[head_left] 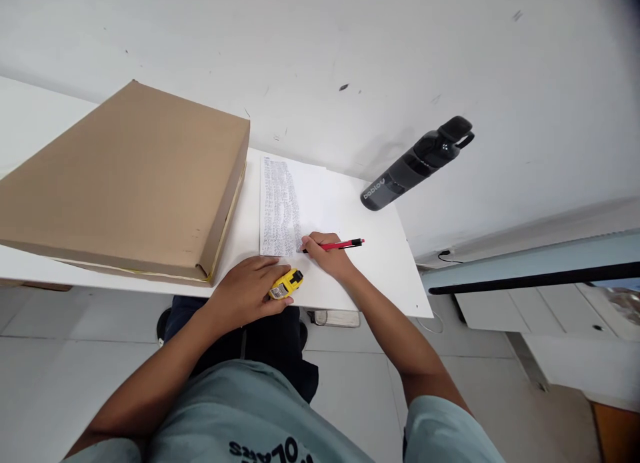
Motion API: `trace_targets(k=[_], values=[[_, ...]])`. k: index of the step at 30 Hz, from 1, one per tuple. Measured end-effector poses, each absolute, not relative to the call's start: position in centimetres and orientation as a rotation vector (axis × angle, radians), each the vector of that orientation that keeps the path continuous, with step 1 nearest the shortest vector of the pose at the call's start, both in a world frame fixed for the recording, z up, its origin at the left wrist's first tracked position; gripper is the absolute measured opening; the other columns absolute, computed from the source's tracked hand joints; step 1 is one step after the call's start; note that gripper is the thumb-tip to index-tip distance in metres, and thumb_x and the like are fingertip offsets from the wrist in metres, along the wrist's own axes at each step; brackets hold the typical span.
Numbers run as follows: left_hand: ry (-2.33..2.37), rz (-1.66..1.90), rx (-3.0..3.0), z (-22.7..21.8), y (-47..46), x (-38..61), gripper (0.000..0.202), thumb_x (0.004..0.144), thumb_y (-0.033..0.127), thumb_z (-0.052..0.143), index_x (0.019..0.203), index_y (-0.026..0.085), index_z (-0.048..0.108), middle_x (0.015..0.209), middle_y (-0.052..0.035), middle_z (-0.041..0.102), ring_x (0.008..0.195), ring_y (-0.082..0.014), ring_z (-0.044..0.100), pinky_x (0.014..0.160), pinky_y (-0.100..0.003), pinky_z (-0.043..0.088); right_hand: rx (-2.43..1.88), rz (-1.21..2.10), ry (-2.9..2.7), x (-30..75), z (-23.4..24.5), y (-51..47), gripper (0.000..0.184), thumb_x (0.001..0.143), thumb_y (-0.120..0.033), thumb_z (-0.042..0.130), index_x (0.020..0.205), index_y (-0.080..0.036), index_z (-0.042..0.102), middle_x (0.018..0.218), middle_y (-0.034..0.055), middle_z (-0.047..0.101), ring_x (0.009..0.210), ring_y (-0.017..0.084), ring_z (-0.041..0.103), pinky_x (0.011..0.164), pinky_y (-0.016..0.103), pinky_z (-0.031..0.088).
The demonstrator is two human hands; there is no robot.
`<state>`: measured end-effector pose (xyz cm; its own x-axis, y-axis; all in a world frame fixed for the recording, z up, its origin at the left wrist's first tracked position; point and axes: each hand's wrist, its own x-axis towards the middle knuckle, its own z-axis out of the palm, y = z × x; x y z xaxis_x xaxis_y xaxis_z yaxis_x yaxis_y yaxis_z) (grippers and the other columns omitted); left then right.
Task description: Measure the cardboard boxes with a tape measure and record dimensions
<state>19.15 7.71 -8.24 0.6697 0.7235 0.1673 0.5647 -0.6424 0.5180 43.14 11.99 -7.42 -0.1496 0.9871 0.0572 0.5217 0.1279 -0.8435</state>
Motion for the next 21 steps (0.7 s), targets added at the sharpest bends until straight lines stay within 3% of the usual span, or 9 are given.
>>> trace_targets(k=[10, 17, 21], values=[[0.978, 0.538, 2.449, -8.21, 7.74, 19.14, 0.054, 0.091, 0.049, 0.065, 0.136, 0.02, 0.06, 0.139, -0.0104, 0.066, 0.132, -0.0293, 0.059, 0.115, -0.046, 0.044, -1.468, 0.906, -1.761, 43.33, -7.51, 12.01, 0.047, 0.093, -0.053, 0.056, 0.058, -0.021, 0.063, 0.058, 0.0015, 0.062, 0.058, 0.017, 0.057, 0.057, 0.031, 0.042], [1.033, 0.593, 2.492, -8.63, 7.66, 19.13, 0.061, 0.097, 0.052, 0.057, 0.147, 0.019, 0.049, 0.151, -0.0115, 0.057, 0.149, -0.0299, 0.043, 0.122, -0.047, 0.038, -1.463, 0.902, -1.709, 43.38, -7.57, 11.93, 0.045, 0.093, -0.052, 0.057, 0.061, -0.022, 0.067, 0.061, 0.0024, 0.065, 0.061, 0.018, 0.06, 0.061, 0.032, 0.046], [1.06, 0.623, 2.517, -8.76, 7.78, 19.14, 0.06, 0.096, 0.054, 0.057, 0.145, 0.019, 0.052, 0.148, -0.0117, 0.059, 0.146, -0.031, 0.047, 0.122, -0.049, 0.039, -1.478, 0.905, -1.679, 43.51, -7.76, 11.96, 0.046, 0.093, -0.053, 0.057, 0.06, -0.022, 0.065, 0.06, 0.0021, 0.062, 0.061, 0.018, 0.058, 0.06, 0.032, 0.044]])
